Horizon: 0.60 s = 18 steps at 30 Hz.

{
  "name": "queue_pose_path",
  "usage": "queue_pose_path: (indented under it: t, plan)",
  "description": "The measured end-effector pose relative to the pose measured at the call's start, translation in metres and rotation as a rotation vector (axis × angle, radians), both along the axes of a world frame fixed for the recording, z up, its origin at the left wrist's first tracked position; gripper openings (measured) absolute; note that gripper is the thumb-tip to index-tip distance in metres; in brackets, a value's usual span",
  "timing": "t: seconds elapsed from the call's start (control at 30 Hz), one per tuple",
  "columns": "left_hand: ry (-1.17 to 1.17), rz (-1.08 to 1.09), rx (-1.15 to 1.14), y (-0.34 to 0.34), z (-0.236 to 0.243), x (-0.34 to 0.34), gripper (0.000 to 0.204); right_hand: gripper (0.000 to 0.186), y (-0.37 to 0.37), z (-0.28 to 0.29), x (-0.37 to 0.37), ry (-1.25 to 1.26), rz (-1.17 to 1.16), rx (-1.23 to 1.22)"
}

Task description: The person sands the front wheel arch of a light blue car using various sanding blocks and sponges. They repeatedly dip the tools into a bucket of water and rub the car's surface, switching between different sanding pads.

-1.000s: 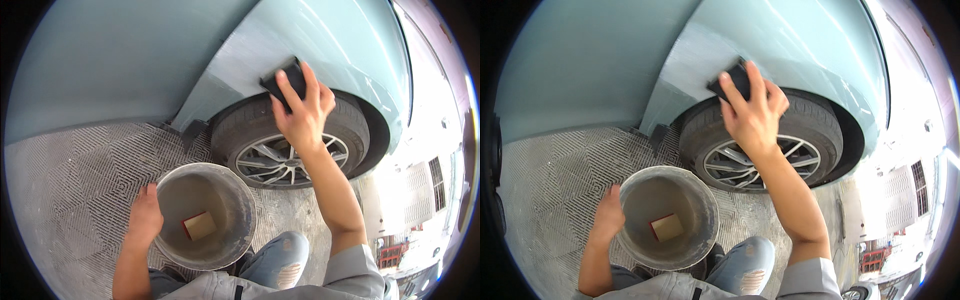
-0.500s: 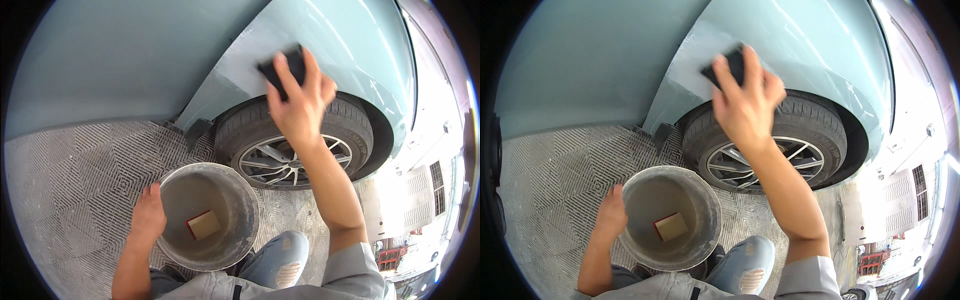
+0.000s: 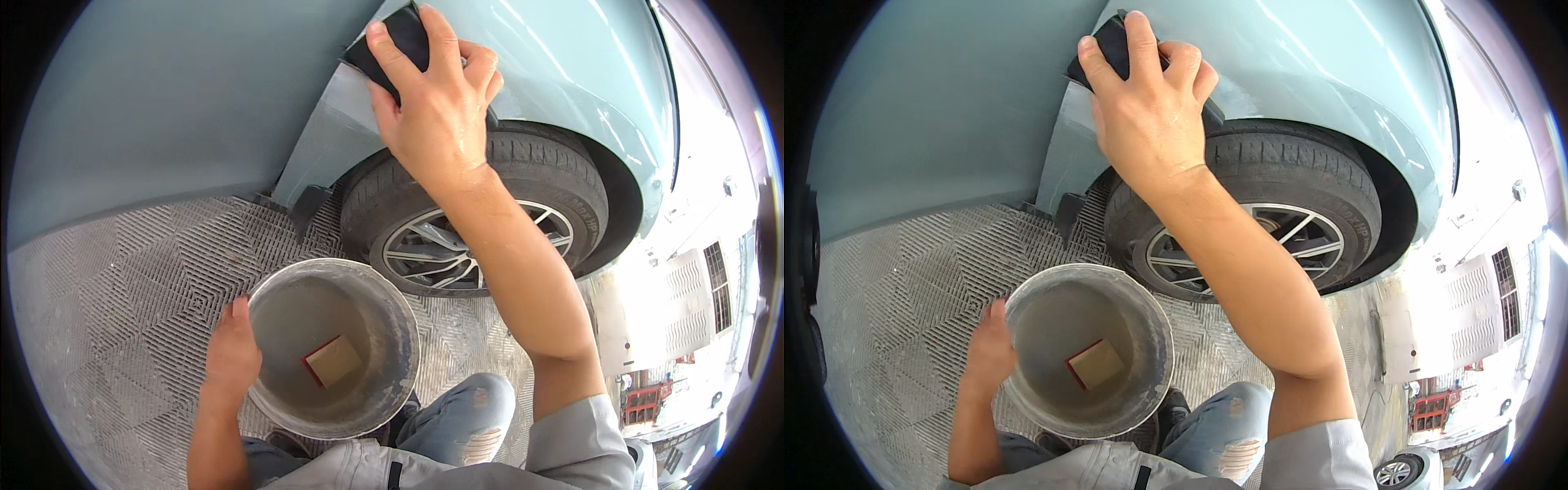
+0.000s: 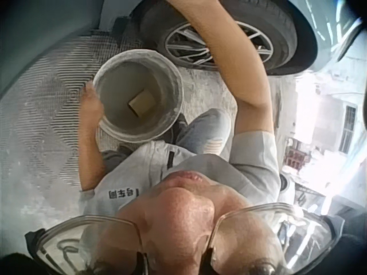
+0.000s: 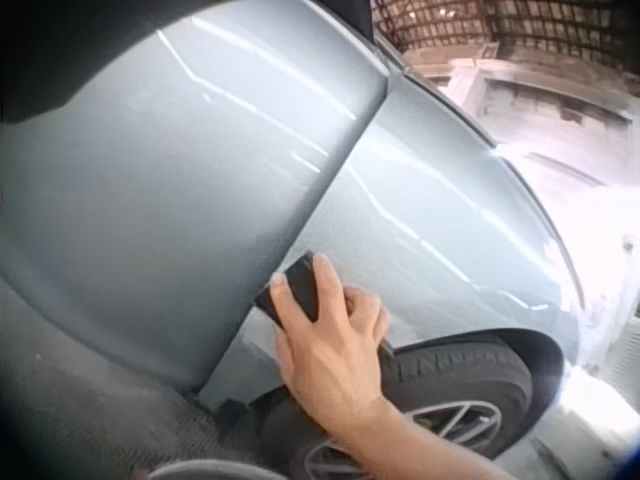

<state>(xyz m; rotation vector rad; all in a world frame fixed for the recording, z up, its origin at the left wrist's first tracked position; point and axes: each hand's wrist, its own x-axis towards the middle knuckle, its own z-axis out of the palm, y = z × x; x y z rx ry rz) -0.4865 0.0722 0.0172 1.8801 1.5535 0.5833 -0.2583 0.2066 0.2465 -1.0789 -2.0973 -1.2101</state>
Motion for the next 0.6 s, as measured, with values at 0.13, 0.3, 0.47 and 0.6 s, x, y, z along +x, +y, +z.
queue_pose_path:
  t: [0.13,0.3,0.47,0.6]
  plan:
    - [-0.006,0.002,-0.011,0.000,0.001,-0.001,0.046,0.053,-0.021,-0.002,0.032,0.018,-0.050,0.072]
    - [-0.005,-0.007,0.018,-0.002,-0.002,-0.001,0.044,0.050,0.000,-0.007,0.005,-0.050,-0.060,-0.017]
    - [0.011,-0.018,0.043,0.000,-0.006,-0.001,0.047,0.053,-0.004,-0.008,0.005,-0.035,-0.087,-0.011]
    - [0.015,-0.008,0.041,-0.001,-0.004,-0.002,0.047,0.051,-0.008,-0.015,0.010,-0.029,-0.112,0.027]
